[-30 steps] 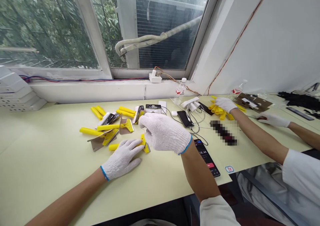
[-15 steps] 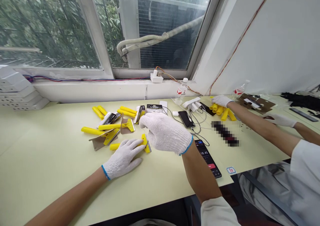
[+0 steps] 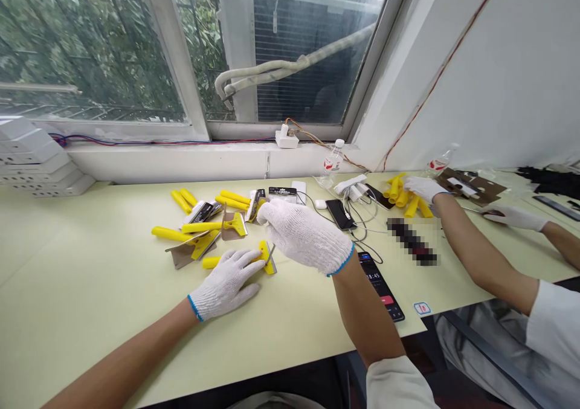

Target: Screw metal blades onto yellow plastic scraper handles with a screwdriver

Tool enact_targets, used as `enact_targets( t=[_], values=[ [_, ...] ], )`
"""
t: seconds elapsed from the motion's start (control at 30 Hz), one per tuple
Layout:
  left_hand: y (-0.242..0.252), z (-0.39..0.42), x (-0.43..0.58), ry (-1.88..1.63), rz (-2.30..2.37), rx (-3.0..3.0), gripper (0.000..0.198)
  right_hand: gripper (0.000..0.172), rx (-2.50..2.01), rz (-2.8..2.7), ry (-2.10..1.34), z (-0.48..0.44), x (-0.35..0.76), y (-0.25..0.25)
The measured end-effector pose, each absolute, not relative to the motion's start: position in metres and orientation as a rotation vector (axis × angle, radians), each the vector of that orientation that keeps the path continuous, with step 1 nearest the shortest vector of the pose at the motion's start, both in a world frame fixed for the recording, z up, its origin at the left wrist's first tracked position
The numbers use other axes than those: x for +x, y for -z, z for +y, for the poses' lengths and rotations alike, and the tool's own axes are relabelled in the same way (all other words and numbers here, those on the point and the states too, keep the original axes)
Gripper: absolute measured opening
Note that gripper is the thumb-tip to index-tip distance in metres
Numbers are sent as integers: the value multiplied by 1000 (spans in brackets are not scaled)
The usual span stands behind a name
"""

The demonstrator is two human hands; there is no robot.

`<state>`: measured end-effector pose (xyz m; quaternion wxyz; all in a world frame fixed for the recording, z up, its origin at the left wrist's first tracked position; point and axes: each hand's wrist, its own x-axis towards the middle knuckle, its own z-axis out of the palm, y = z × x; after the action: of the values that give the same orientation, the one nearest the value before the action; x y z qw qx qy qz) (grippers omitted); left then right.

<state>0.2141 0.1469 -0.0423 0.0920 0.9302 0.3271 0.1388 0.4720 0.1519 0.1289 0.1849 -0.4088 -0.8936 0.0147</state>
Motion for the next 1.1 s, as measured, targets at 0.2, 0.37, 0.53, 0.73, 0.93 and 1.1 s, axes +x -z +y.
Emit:
enact_targets(
  t=[0.2,0.37,0.53,0.73,0.93,1.1],
  values=[
    [45,148,214,-439,960,2765,60,18,-1129,-2553,-73,149,477,-132],
    [45,148,214,-422,969,2763,57,20,-1084,-2598,-88,147,481,-143],
    [46,148,214,-410,975,2766,57,29,-1091,-2599,-94,150,474,-143],
    [46,148,214,-419,969,2759,56,33,-1258,-2445,1,155,468,-133],
    [46,148,215,-417,970,2758,56,19,-1083,-2580,-106,147,469,-139],
    [45,148,215,-432,958,2763,60,17,-1102,-2539,-142,148,467,-135]
  ],
)
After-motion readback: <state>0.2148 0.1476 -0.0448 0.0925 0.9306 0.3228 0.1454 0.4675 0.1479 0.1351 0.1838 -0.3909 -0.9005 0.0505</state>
